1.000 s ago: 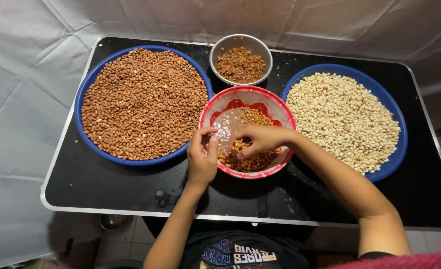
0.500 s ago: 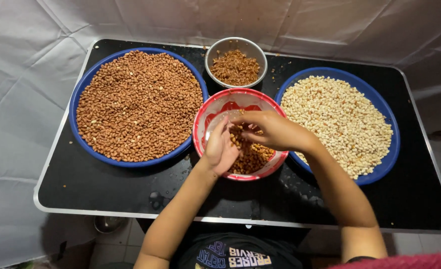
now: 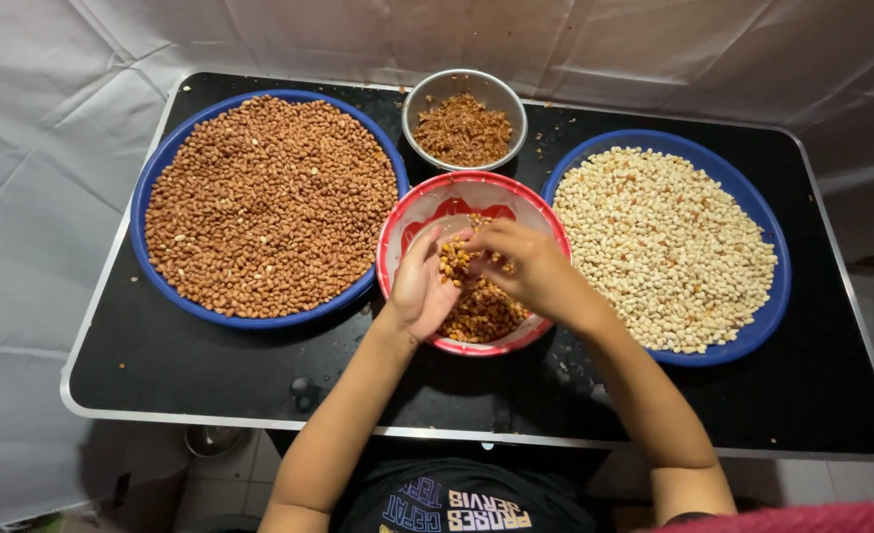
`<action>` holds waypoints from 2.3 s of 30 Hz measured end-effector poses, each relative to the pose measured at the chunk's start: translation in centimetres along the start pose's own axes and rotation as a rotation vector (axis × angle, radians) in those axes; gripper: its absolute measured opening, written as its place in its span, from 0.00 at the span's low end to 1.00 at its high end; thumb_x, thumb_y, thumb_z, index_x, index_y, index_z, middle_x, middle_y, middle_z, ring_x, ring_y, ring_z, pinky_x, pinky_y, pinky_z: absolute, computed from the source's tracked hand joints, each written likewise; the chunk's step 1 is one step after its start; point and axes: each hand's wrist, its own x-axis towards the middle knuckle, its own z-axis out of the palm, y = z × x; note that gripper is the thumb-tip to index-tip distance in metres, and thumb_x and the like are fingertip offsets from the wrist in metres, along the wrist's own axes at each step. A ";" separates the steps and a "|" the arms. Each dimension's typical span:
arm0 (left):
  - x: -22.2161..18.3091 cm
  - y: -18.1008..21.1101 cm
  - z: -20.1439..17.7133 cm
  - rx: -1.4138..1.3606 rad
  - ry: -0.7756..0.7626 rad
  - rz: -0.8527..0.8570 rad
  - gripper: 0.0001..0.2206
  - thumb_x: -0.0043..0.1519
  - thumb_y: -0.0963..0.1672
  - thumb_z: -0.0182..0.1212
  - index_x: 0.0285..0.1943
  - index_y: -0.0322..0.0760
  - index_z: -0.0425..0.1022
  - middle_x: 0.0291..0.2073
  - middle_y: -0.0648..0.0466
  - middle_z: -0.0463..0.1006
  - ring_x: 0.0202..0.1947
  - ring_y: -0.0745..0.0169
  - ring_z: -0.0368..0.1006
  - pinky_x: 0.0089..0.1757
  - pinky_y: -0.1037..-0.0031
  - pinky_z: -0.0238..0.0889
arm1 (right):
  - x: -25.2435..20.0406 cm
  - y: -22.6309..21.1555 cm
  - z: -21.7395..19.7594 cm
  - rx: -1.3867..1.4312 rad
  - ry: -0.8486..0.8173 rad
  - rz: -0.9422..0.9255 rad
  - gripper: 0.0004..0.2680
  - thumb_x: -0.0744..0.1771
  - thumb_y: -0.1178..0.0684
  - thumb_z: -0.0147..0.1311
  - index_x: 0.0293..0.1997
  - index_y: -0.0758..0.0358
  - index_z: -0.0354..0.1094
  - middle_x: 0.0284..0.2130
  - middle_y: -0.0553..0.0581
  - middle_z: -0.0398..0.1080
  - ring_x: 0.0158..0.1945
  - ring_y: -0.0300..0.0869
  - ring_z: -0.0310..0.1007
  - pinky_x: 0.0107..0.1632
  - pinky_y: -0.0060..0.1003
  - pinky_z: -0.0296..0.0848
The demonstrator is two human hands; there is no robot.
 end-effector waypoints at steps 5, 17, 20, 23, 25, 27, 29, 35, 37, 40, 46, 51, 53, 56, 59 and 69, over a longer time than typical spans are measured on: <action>0.4 -0.6 -0.3 0.040 -0.014 0.001 0.28 0.69 0.55 0.48 0.67 0.28 0.66 0.53 0.42 0.77 0.51 0.54 0.71 0.55 0.67 0.67 | -0.8 2.7 3.2 -0.086 0.033 -0.029 0.07 0.65 0.56 0.63 0.47 0.53 0.75 0.43 0.54 0.74 0.51 0.51 0.77 0.52 0.42 0.77; -1.6 -0.2 1.4 0.087 -0.026 0.012 0.28 0.70 0.54 0.46 0.70 0.28 0.64 0.62 0.37 0.71 0.61 0.46 0.68 0.61 0.59 0.62 | -1.1 1.1 2.3 -0.088 0.129 0.003 0.08 0.66 0.58 0.62 0.49 0.58 0.76 0.39 0.60 0.76 0.44 0.55 0.79 0.47 0.45 0.78; -2.5 -0.2 2.9 0.160 -0.008 0.042 0.28 0.70 0.53 0.45 0.71 0.28 0.63 0.66 0.36 0.68 0.65 0.42 0.64 0.63 0.58 0.59 | -1.1 1.6 3.6 -0.074 0.194 -0.027 0.08 0.66 0.59 0.62 0.49 0.56 0.76 0.38 0.58 0.75 0.43 0.54 0.79 0.47 0.44 0.78; -2.8 -0.3 2.3 0.237 -0.002 0.101 0.27 0.71 0.52 0.45 0.72 0.27 0.63 0.67 0.34 0.65 0.67 0.40 0.61 0.64 0.56 0.57 | -1.3 1.6 4.1 -0.008 0.243 -0.001 0.07 0.66 0.58 0.62 0.47 0.54 0.77 0.38 0.54 0.76 0.44 0.50 0.79 0.48 0.40 0.78; -3.9 0.5 2.9 0.284 -0.022 0.133 0.27 0.71 0.52 0.43 0.73 0.28 0.61 0.68 0.32 0.63 0.69 0.36 0.59 0.65 0.53 0.56 | -1.6 2.1 4.2 0.039 0.272 0.018 0.07 0.66 0.58 0.63 0.47 0.54 0.78 0.38 0.54 0.76 0.44 0.49 0.79 0.48 0.39 0.78; -6.2 1.9 5.4 1.022 -0.061 0.373 0.26 0.73 0.51 0.35 0.72 0.31 0.64 0.66 0.36 0.68 0.70 0.38 0.58 0.68 0.54 0.47 | -2.1 3.4 4.4 0.158 0.344 0.096 0.06 0.66 0.57 0.64 0.46 0.53 0.79 0.39 0.51 0.77 0.45 0.44 0.80 0.48 0.34 0.78; -4.5 1.5 3.4 1.112 -0.070 0.405 0.25 0.73 0.50 0.37 0.71 0.29 0.66 0.66 0.35 0.68 0.71 0.35 0.56 0.68 0.51 0.46 | -2.1 2.9 4.0 0.200 0.366 0.122 0.06 0.66 0.57 0.64 0.47 0.56 0.78 0.38 0.53 0.78 0.43 0.45 0.80 0.47 0.35 0.78; -3.7 0.7 2.9 1.405 -0.053 0.684 0.16 0.71 0.47 0.51 0.59 0.31 0.77 0.52 0.42 0.79 0.57 0.42 0.73 0.58 0.57 0.63 | -2.4 2.3 3.5 0.274 0.399 0.140 0.06 0.66 0.59 0.63 0.46 0.61 0.78 0.37 0.58 0.78 0.42 0.47 0.80 0.46 0.39 0.79; -3.1 0.1 2.6 1.442 -0.013 0.741 0.14 0.70 0.47 0.56 0.54 0.34 0.79 0.45 0.47 0.83 0.50 0.48 0.79 0.52 0.62 0.70 | -2.6 2.7 3.7 0.233 0.396 0.132 0.05 0.66 0.59 0.63 0.46 0.60 0.78 0.37 0.57 0.79 0.43 0.49 0.81 0.45 0.40 0.79; -2.9 0.0 3.0 1.429 0.038 0.824 0.10 0.67 0.49 0.62 0.49 0.42 0.81 0.39 0.54 0.84 0.45 0.55 0.81 0.47 0.68 0.72 | -2.8 3.1 3.9 0.171 0.406 0.107 0.05 0.66 0.59 0.64 0.45 0.59 0.78 0.37 0.55 0.80 0.43 0.48 0.81 0.46 0.40 0.78; -3.2 0.5 3.8 1.272 0.035 0.763 0.06 0.64 0.46 0.66 0.44 0.42 0.84 0.33 0.51 0.84 0.40 0.52 0.82 0.41 0.68 0.75 | -2.9 2.3 3.7 0.152 0.444 0.043 0.04 0.66 0.61 0.63 0.43 0.60 0.78 0.35 0.56 0.79 0.42 0.49 0.81 0.46 0.40 0.78; -2.9 0.3 3.4 1.133 0.108 0.603 0.06 0.62 0.46 0.70 0.44 0.44 0.85 0.32 0.53 0.84 0.39 0.61 0.82 0.41 0.72 0.76 | -3.0 1.9 4.0 0.086 0.464 0.003 0.05 0.66 0.64 0.61 0.42 0.61 0.77 0.35 0.55 0.79 0.41 0.49 0.81 0.46 0.40 0.78; -3.2 0.6 4.0 1.128 0.100 0.618 0.06 0.62 0.46 0.69 0.43 0.42 0.85 0.31 0.52 0.84 0.38 0.61 0.81 0.41 0.71 0.76 | -3.0 1.7 4.3 0.065 0.478 -0.009 0.05 0.66 0.65 0.60 0.42 0.62 0.77 0.34 0.57 0.78 0.40 0.51 0.81 0.45 0.41 0.78; -3.2 0.6 4.6 1.137 0.097 0.667 0.05 0.62 0.45 0.69 0.42 0.41 0.85 0.29 0.51 0.83 0.36 0.60 0.81 0.39 0.70 0.76 | -3.0 2.1 4.6 0.058 0.504 -0.021 0.04 0.67 0.65 0.59 0.41 0.63 0.76 0.34 0.58 0.77 0.40 0.52 0.80 0.45 0.43 0.78; -3.1 0.4 4.9 1.148 0.105 0.726 0.04 0.63 0.44 0.68 0.41 0.41 0.85 0.28 0.50 0.82 0.34 0.59 0.81 0.37 0.70 0.76 | -2.9 2.0 4.2 0.087 0.528 -0.019 0.04 0.66 0.65 0.61 0.41 0.62 0.76 0.34 0.57 0.77 0.40 0.51 0.80 0.45 0.42 0.78; -2.9 0.3 4.6 1.208 0.090 0.836 0.06 0.66 0.45 0.64 0.39 0.42 0.84 0.24 0.51 0.80 0.30 0.56 0.79 0.35 0.68 0.74 | -2.6 0.4 3.2 0.200 0.537 0.019 0.05 0.65 0.63 0.64 0.43 0.62 0.79 0.34 0.57 0.79 0.40 0.48 0.81 0.43 0.39 0.78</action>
